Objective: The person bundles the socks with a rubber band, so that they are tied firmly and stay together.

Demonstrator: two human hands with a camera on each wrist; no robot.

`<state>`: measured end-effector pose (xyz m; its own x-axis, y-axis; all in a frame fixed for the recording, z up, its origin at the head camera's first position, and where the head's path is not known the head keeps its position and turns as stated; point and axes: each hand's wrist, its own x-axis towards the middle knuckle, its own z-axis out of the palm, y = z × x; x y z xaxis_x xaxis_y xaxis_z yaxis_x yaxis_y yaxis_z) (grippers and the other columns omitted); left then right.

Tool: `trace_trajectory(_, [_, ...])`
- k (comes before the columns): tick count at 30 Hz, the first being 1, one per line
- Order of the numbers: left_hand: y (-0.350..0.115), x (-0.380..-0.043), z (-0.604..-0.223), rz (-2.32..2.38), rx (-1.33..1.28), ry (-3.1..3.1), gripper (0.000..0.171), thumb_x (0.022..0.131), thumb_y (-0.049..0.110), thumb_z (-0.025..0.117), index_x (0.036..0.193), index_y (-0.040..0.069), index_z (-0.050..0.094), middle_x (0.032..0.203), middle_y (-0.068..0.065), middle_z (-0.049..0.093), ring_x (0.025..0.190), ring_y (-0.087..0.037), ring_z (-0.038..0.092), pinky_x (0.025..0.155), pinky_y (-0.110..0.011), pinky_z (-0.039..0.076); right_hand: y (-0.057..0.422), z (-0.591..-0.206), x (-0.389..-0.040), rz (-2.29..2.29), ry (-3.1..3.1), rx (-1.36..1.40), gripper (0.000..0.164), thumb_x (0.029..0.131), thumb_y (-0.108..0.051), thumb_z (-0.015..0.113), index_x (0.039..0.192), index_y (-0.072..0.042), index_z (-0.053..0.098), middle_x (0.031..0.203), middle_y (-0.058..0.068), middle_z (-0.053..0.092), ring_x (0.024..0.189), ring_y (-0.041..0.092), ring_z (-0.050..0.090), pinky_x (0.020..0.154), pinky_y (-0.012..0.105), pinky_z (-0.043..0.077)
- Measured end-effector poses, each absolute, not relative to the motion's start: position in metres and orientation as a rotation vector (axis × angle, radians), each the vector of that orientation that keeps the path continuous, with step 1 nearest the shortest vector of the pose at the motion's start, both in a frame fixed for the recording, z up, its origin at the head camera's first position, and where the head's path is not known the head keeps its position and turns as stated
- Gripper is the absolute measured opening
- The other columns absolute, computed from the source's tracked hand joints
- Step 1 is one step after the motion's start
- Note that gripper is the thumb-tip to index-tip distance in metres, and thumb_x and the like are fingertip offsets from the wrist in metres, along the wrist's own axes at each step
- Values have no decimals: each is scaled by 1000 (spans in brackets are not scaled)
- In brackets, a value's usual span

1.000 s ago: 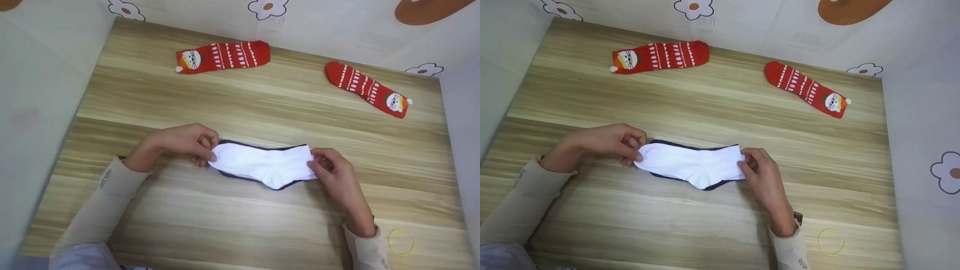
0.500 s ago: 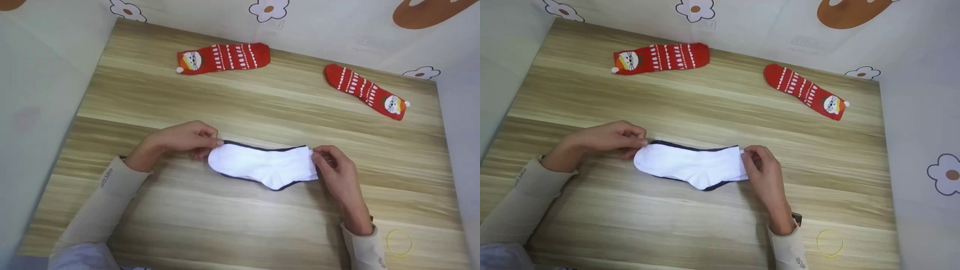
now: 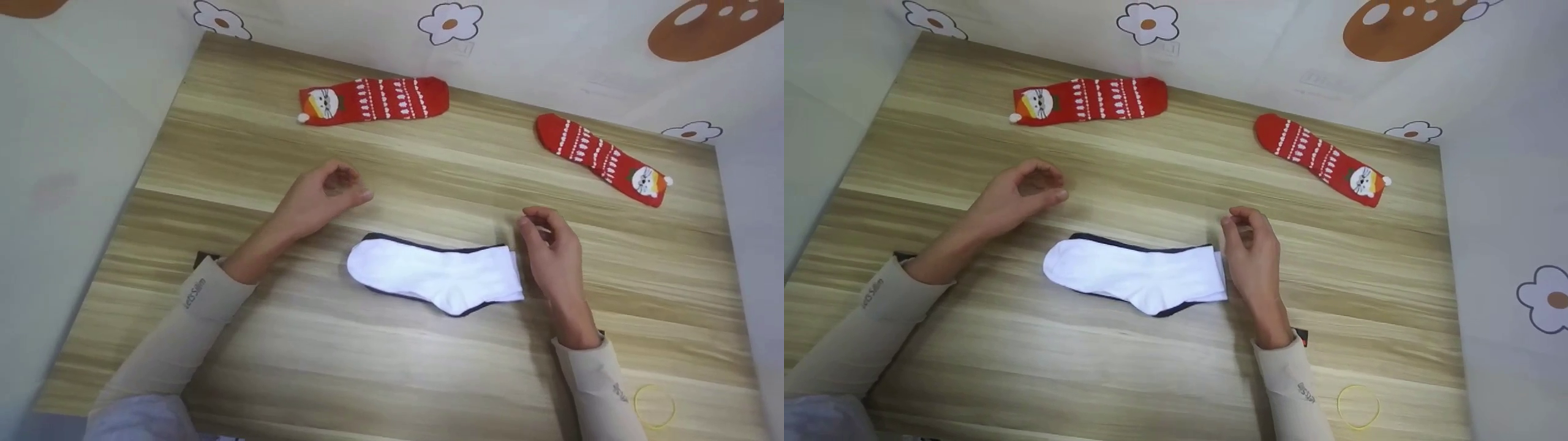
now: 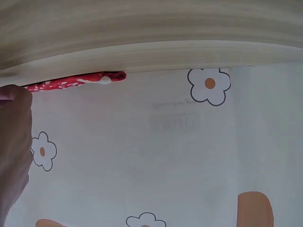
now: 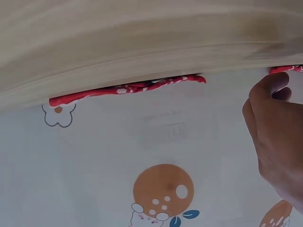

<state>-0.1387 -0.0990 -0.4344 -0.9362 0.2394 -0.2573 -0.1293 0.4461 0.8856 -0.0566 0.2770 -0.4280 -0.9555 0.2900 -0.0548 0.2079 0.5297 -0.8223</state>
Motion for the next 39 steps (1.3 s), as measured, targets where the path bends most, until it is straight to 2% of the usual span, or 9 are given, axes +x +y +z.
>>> trace_trajectory(2, [-98, -140, -434, 1469, 79, 2375, 61, 87, 55, 77, 134, 21, 59, 134, 1, 62, 131, -20, 54, 115, -45, 45, 275, -429, -63, 1411, -2683, -397, 32, 104, -26, 61, 126, -5, 68, 122, 7, 69, 109, 9, 61, 93, 17, 48])
trace_trajectory(5, [-97, -140, -435, 1444, 61, 2399, 67, 87, 58, 76, 141, 24, 55, 143, 3, 58, 142, -20, 46, 122, -48, 37, 273, -432, -71, 1395, -2713, -339, 32, 104, -26, 61, 127, -4, 68, 122, 9, 69, 109, 11, 60, 95, 19, 47])
trace_trajectory(15, [-102, -147, -434, 1453, 93, 2483, 62, 92, 57, 71, 142, 23, 55, 146, 3, 56, 144, -20, 45, 123, -48, 34, 268, -438, -104, 1392, -2807, -261, 35, 104, -27, 61, 131, -6, 65, 124, 11, 67, 112, 17, 58, 98, 25, 43])
trace_trajectory(21, [-107, -148, -434, 1434, 48, 2497, 70, 91, 63, 68, 147, 25, 51, 152, 2, 52, 146, -20, 43, 123, -48, 35, 264, -439, -122, 1440, -2898, -160, 43, 102, -28, 64, 140, -8, 60, 131, 12, 62, 113, 18, 55, 93, 23, 43])
trace_trajectory(25, [-109, -152, -434, 1403, 48, 2529, 73, 89, 65, 68, 149, 26, 49, 154, 3, 50, 147, -20, 42, 122, -48, 36, 262, -437, -131, 1457, -2939, -91, 48, 101, -31, 66, 144, -10, 57, 134, 13, 58, 115, 19, 51, 94, 24, 42])
trace_trajectory(32, [-115, -159, -435, 1360, 52, 2571, 78, 88, 68, 68, 151, 28, 48, 157, 3, 48, 148, -20, 41, 122, -49, 36, 260, -434, -143, 1553, -2986, -151, 57, 99, -40, 68, 150, -19, 51, 145, 7, 52, 125, 21, 46, 107, 35, 39])
trace_trajectory(35, [-119, -161, -436, 1353, 64, 2586, 79, 88, 67, 68, 152, 28, 47, 158, 2, 47, 149, -21, 40, 123, -51, 35, 258, -436, -150, 1567, -2994, -125, 60, 99, -40, 69, 151, -19, 49, 151, 6, 48, 133, 22, 43, 116, 42, 36])
trace_trajectory(39, [-123, -164, -437, 1338, 52, 2603, 78, 89, 65, 69, 154, 30, 46, 161, 3, 44, 151, -21, 38, 123, -50, 34, 254, -440, -161, 1471, -3016, -11, 60, 97, -41, 70, 149, -17, 53, 152, 7, 48, 140, 24, 41, 124, 46, 30])
